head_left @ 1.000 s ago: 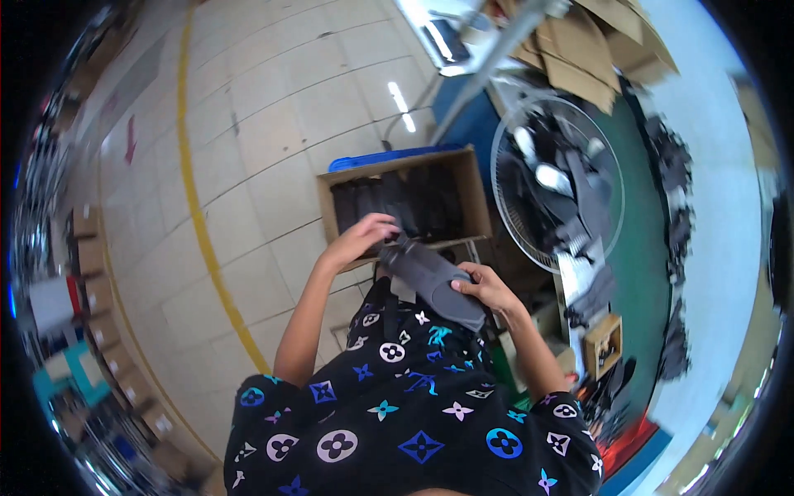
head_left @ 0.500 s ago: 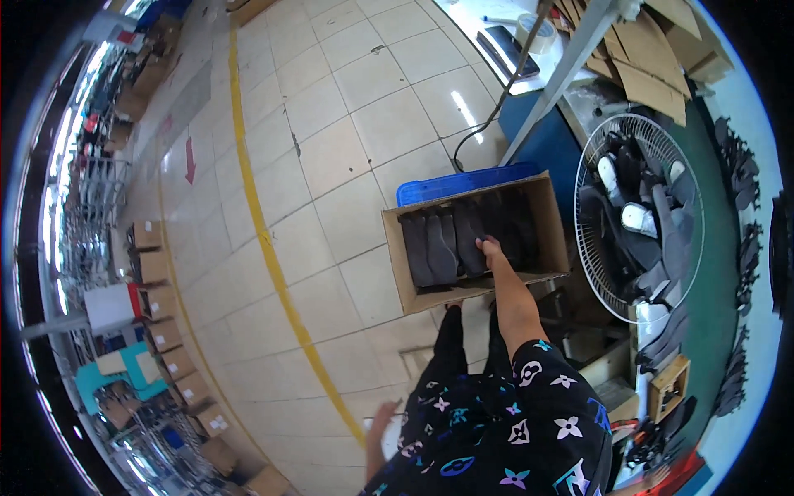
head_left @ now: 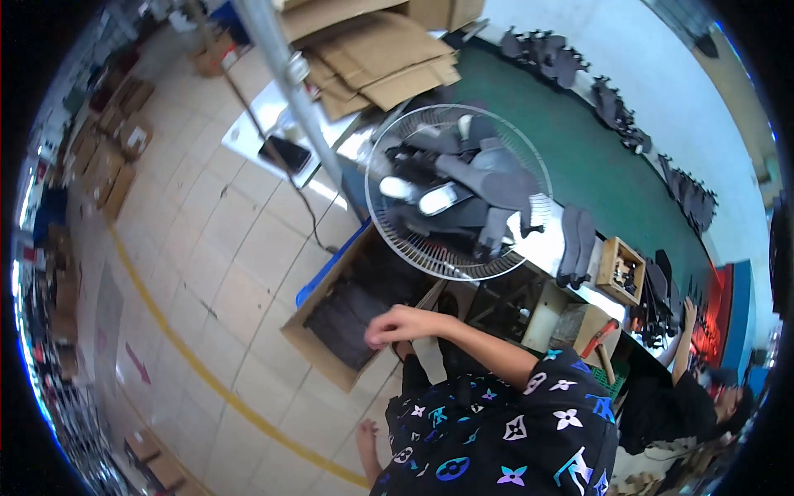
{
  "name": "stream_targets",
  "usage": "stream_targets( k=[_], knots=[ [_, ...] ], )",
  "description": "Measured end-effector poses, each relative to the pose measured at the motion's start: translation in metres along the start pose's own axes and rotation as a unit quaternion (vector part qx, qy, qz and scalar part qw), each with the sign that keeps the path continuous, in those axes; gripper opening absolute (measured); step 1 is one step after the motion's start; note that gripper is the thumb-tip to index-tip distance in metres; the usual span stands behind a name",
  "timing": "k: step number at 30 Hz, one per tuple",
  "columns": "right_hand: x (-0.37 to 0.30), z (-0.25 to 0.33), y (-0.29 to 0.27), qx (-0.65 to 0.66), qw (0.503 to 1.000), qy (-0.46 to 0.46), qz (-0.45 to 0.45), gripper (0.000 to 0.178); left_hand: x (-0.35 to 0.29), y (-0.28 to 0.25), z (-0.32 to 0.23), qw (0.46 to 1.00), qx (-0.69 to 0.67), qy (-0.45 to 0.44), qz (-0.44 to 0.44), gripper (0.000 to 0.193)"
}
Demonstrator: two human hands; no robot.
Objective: Organizing shoe soles and hammering components into a shoe assembly at a factory workbench.
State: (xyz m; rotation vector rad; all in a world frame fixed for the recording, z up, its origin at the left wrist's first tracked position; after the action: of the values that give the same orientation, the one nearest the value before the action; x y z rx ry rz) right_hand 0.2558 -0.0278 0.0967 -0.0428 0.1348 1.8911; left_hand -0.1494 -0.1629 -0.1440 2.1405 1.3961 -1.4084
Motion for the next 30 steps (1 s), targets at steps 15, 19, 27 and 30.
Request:
stream_targets(
  k=[15,19,27,30],
  knots=[
    [-0.312,0.115,-0.277,-0.321,0.717,-0.034,-0.618,0.03,-0.197,0.27,-0.671,0.608,0.203,0.765,0.062,0.025],
    [-0.419,0.164,-0.243,-0.064,0.712,-0.173,-0.678,0.024,-0.216,0.333,-0.704,0.529,0.254,0.81,0.017,0.027],
    [-0.59,0.064,-0.253,0.106,0.512,-0.256,-0.813,0.025,-0.094,0.431,-0.676,0.51,0.621,0.593,0.056,0.061],
    [-0.575,-0.006,-0.284,0.227,0.552,-0.158,-0.787,0.026,-0.092,0.44,-0.674,0.493,0.62,0.602,0.099,0.067]
  ],
)
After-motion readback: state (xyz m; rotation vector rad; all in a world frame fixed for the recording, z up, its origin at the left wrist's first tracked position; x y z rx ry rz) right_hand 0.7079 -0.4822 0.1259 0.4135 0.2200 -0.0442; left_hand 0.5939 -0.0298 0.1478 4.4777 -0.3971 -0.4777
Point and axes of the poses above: each hand's wrist, its own x-axis towards the middle knuckle, its own y-axis out of the palm, z = x × y, the point moved 10 cm from there along x, towards the middle knuckle, and after that the axes turned 3 degrees about y, right-handed, at the moved point
